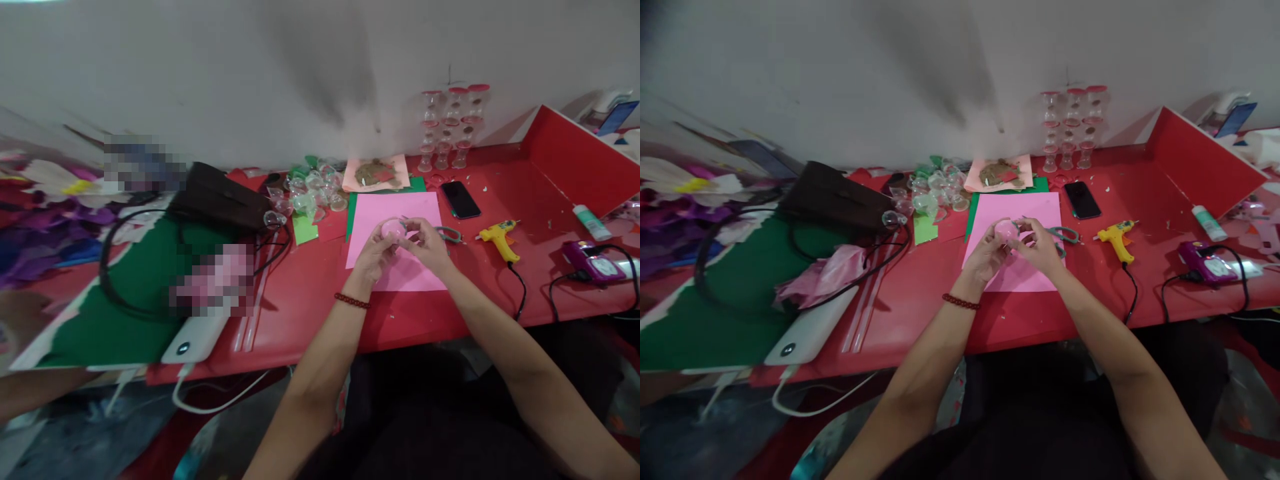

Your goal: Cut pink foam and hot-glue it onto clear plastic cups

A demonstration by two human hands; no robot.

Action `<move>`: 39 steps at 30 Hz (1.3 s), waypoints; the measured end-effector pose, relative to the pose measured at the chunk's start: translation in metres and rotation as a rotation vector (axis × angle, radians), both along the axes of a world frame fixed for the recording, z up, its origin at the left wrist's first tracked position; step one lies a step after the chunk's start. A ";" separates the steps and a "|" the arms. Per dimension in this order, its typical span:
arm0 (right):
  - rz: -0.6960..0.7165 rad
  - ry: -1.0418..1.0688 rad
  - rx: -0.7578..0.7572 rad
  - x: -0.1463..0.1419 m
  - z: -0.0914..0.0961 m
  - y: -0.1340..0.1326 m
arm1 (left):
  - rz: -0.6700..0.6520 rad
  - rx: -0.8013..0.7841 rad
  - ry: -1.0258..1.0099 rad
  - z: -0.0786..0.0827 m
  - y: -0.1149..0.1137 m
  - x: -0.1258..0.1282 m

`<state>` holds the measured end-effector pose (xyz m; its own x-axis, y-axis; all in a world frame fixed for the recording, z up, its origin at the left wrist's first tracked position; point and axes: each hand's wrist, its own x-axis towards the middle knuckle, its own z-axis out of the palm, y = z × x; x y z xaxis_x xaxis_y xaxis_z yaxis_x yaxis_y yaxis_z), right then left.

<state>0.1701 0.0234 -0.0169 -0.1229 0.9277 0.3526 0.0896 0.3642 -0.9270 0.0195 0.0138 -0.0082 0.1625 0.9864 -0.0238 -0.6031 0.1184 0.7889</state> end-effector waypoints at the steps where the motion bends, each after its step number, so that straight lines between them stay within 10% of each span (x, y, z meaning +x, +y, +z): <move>1: 0.003 -0.041 0.015 0.000 -0.002 0.000 | -0.005 -0.023 0.009 -0.002 0.000 0.001; 16: -0.184 -0.419 0.358 0.002 -0.010 -0.003 | 0.013 -0.127 0.111 0.004 -0.007 0.011; 26: 0.080 0.320 -0.227 0.000 0.003 0.000 | 0.159 0.013 0.197 -0.005 0.003 -0.001; 32: 0.228 0.350 -0.484 -0.001 0.008 -0.006 | 0.347 0.205 0.347 -0.006 0.001 0.002; 39: -0.134 -0.007 0.060 -0.001 0.001 -0.004 | 0.482 0.147 0.421 -0.012 0.006 0.000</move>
<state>0.1694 0.0199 -0.0157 -0.0021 0.9132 0.4076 0.1479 0.4034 -0.9030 0.0193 0.0194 -0.0199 -0.2921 0.9442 0.1518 -0.1974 -0.2149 0.9565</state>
